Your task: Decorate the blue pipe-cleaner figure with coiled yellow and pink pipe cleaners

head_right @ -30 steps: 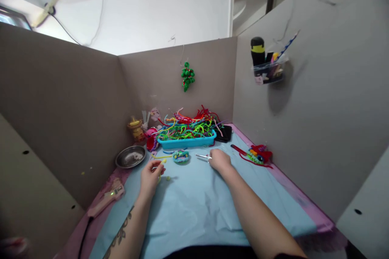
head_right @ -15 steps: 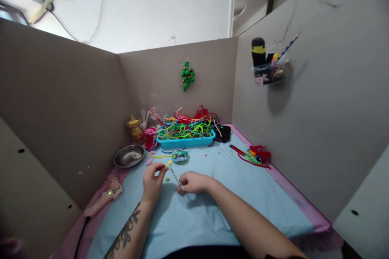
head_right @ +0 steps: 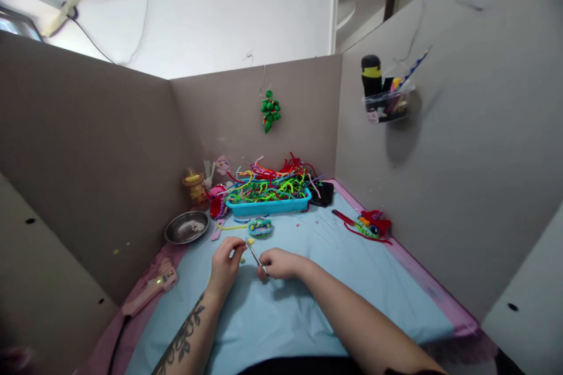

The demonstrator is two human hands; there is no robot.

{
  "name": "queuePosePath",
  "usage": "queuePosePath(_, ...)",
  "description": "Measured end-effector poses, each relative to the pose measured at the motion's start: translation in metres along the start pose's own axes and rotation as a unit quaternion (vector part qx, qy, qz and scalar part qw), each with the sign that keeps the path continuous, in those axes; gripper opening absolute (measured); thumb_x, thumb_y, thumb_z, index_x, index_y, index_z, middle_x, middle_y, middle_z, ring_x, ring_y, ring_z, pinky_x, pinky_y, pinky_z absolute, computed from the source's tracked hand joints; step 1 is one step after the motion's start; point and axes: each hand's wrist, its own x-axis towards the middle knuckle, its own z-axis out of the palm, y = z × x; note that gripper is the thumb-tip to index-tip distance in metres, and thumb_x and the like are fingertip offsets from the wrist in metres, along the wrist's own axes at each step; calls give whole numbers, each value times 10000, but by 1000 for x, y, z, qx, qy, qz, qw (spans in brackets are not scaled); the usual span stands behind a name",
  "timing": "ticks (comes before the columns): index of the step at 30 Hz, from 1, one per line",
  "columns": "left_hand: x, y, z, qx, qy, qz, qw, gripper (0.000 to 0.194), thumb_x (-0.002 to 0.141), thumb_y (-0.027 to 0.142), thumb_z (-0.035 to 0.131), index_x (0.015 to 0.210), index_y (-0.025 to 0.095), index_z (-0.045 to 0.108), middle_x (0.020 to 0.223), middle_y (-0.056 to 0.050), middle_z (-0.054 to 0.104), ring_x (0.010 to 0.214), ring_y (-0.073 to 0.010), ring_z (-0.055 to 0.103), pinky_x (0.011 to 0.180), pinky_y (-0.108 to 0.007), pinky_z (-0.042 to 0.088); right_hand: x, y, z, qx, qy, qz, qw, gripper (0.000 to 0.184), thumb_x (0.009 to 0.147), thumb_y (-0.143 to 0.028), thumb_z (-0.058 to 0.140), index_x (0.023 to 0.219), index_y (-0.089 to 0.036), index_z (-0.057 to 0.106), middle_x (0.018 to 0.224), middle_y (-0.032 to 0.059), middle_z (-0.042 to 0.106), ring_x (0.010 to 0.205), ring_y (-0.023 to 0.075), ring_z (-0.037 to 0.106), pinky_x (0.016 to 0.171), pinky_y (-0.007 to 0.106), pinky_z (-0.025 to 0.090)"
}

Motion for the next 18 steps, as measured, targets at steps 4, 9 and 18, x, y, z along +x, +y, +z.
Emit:
queuePosePath(4, 1, -3, -1, -9, 16, -15, 1000, 76, 826, 205, 532, 774, 185, 584, 748, -22, 611, 727, -142, 579, 677, -253, 465, 3, 3, 3, 40, 25, 29, 998, 139, 641, -153, 501, 641, -137, 639, 602, -20, 578, 557, 77, 495, 553, 175, 384)
queuePosePath(9, 2, -6, -1, -17, 36, -33, 999, 85, 813, 221, 539, 750, 184, 583, 729, -17, 611, 706, -143, 580, 660, -251, 467, 5, 2, 4, 74, 61, 55, 994, 120, 649, -196, 522, 600, -129, 609, 481, -49, 488, 457, 58, 401, 452, 163, 297)
queuePosePath(18, 4, -19, -7, 34, 53, -88, 994, 89, 801, 250, 551, 788, 184, 609, 766, -37, 628, 747, -170, 588, 696, -298, 490, -9, -8, -8, 51, 32, 50, 997, 167, 714, -245, 496, 742, -140, 623, 511, -55, 442, 446, 55, 365, 425, 158, 279)
